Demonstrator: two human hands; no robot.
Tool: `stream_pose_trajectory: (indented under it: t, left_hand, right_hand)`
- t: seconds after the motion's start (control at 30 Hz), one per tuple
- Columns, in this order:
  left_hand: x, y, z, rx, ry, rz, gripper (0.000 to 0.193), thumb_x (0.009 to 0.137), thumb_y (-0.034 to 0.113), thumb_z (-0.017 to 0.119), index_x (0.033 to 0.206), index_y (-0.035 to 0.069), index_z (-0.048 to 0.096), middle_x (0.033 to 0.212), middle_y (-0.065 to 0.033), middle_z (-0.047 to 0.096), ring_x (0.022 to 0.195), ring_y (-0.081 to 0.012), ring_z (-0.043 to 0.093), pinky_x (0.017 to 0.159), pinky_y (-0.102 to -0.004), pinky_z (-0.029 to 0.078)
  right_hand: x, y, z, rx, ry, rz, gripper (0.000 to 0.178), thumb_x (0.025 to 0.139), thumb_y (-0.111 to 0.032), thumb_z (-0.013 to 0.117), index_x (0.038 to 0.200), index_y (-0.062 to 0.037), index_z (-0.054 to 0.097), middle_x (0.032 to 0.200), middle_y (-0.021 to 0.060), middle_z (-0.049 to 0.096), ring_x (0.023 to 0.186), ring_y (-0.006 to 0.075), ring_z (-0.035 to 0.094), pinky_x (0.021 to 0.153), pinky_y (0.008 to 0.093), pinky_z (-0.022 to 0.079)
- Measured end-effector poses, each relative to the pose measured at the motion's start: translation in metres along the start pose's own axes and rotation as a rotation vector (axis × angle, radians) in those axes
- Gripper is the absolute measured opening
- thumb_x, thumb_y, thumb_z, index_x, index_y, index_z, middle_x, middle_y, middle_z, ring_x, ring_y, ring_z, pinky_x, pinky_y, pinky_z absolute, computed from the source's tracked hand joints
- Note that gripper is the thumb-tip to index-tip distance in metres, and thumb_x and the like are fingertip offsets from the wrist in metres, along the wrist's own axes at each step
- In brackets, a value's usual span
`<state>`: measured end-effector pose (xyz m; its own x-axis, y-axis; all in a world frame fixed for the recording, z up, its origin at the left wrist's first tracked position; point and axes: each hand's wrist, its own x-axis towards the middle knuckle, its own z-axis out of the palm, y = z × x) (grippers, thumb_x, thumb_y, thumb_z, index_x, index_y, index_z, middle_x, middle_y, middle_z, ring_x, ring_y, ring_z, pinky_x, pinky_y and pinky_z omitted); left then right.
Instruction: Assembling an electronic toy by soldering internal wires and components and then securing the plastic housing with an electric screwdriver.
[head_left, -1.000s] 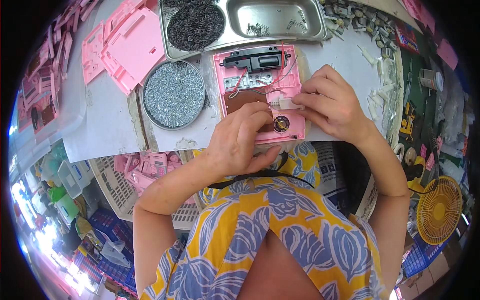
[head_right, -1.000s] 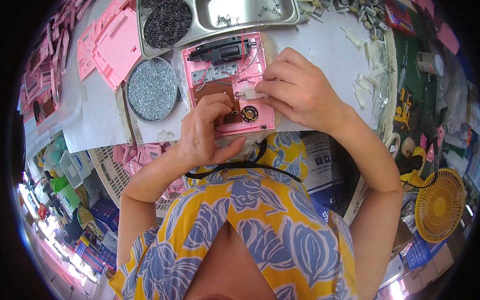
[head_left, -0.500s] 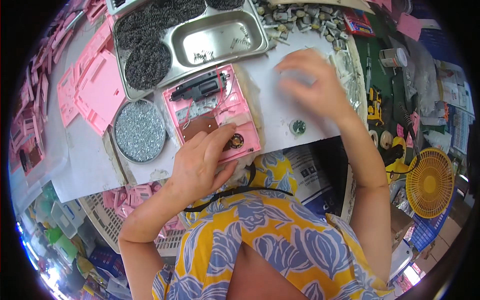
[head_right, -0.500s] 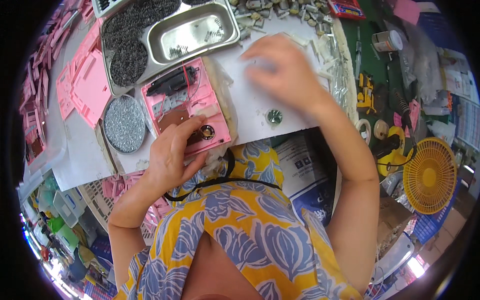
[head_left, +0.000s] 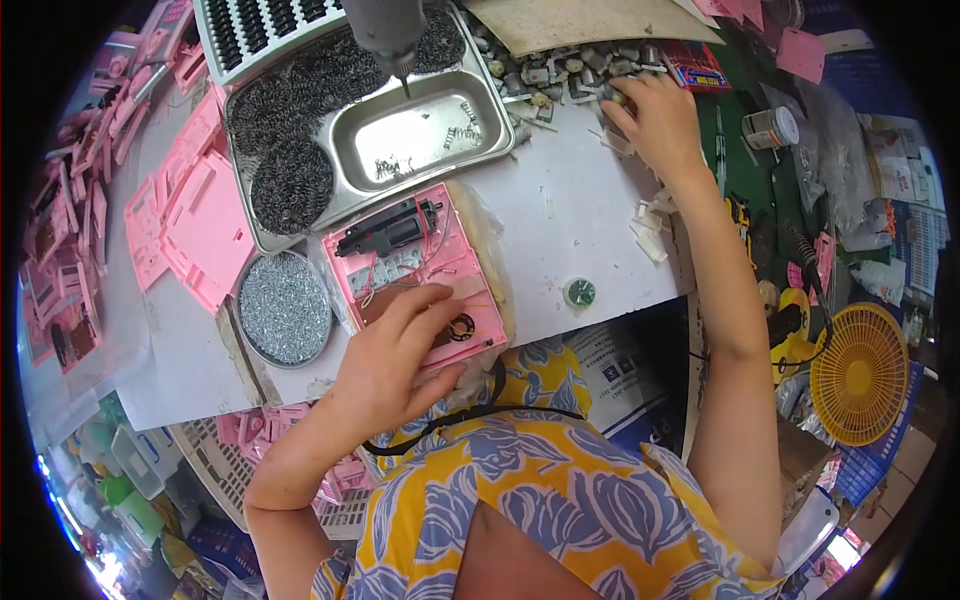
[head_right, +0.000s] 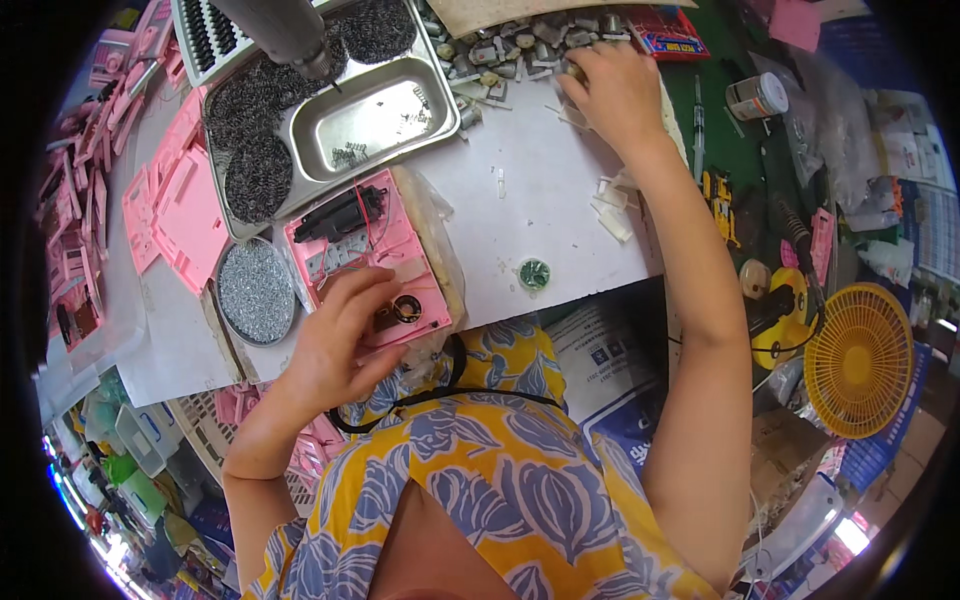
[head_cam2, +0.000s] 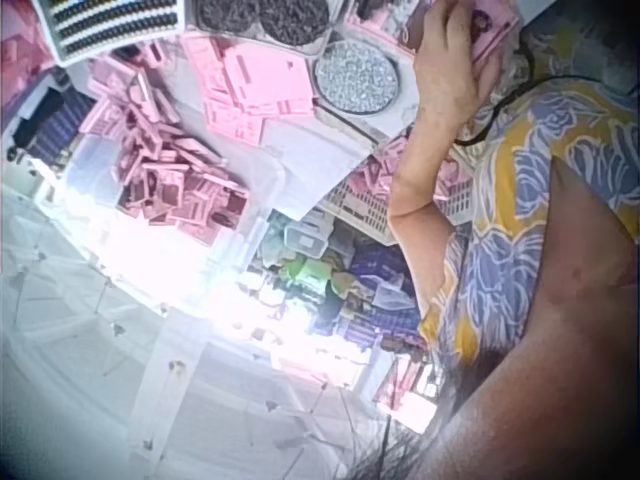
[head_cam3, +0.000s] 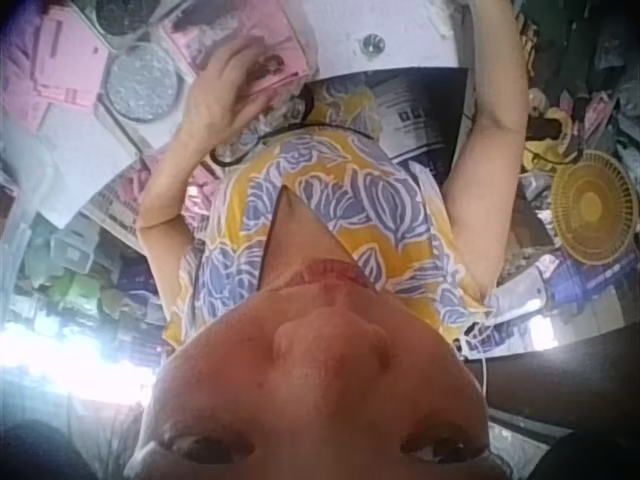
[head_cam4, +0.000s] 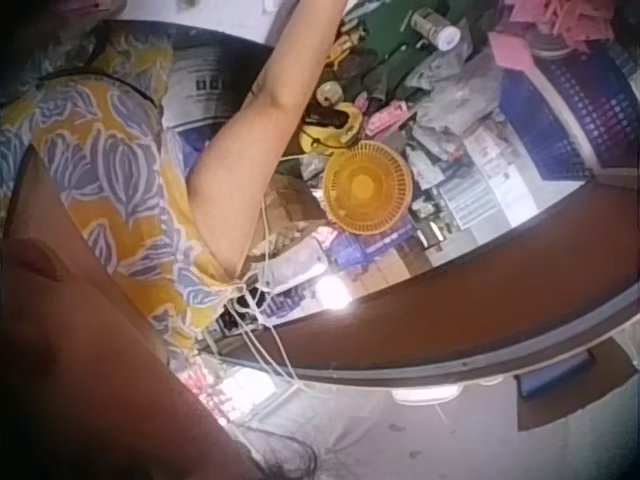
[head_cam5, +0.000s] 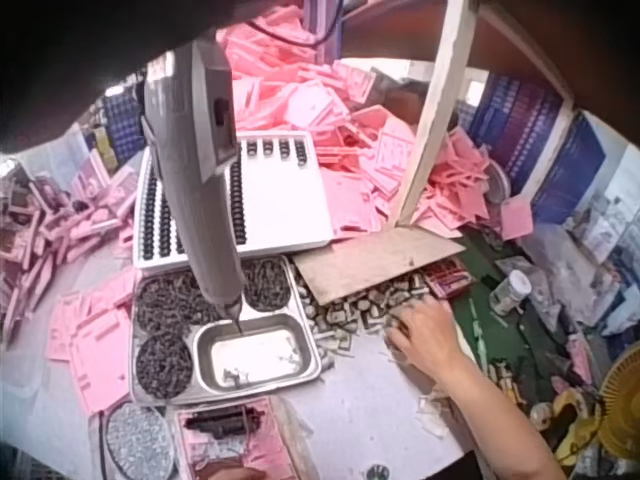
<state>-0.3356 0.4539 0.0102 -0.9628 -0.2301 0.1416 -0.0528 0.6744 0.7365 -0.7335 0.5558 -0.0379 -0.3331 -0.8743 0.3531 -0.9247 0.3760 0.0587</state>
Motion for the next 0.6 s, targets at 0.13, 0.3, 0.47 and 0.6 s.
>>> stream_pose_trajectory:
  t: [0.13, 0.3, 0.47, 0.6]
  left_hand:
    - [0.028, 0.015, -0.019, -0.161, 0.067, -0.166, 0.043, 0.084, 0.003, 0.076, 0.124, 0.001, 0.060, 0.105, -0.0102, 0.067, 0.070, -0.0121, 0.059, 0.060, -0.0251, 0.048]
    - [0.099, 0.013, -0.009, -0.343, 0.088, -0.155, 0.021, 0.093, 0.006, 0.072, 0.112, 0.000, 0.064, 0.085, 0.0009, 0.065, 0.065, -0.0018, 0.051, 0.056, -0.0208, 0.040]
    - [0.114, -0.001, 0.002, -0.503, -0.100, -0.229, 0.014, 0.098, 0.012, 0.068, 0.102, -0.001, 0.064, 0.084, 0.0054, 0.061, 0.072, -0.0003, 0.052, 0.061, -0.0193, 0.042]
    - [0.116, -0.005, 0.017, -0.697, 0.005, -0.271, 0.018, 0.096, 0.017, 0.068, 0.097, 0.000, 0.066, 0.074, -0.0008, 0.065, 0.065, -0.0041, 0.053, 0.057, -0.0227, 0.043]
  right_hand:
    - [-0.024, -0.041, -0.048, 0.997, -0.254, 0.338, 0.022, 0.093, -0.019, 0.072, 0.112, -0.0078, 0.073, 0.086, 0.0022, 0.071, 0.080, 0.0107, 0.063, 0.070, 0.0270, 0.048]
    - [-0.046, -0.088, -0.091, 1.696, -0.518, 0.274, 0.022, 0.099, -0.014, 0.067, 0.117, -0.0021, 0.064, 0.084, 0.0037, 0.070, 0.074, 0.0070, 0.061, 0.067, 0.0226, 0.047]
    - [-0.064, -0.105, -0.089, 1.647, -0.316, 0.387, 0.025, 0.098, -0.015, 0.068, 0.118, -0.0007, 0.062, 0.086, 0.0067, 0.072, 0.074, 0.0099, 0.065, 0.069, 0.0241, 0.051]
    - [-0.071, -0.125, -0.093, 1.112, 0.103, 0.115, 0.040, 0.084, 0.004, 0.077, 0.121, 0.0005, 0.062, 0.098, 0.0097, 0.073, 0.083, 0.0121, 0.072, 0.077, 0.0264, 0.057]
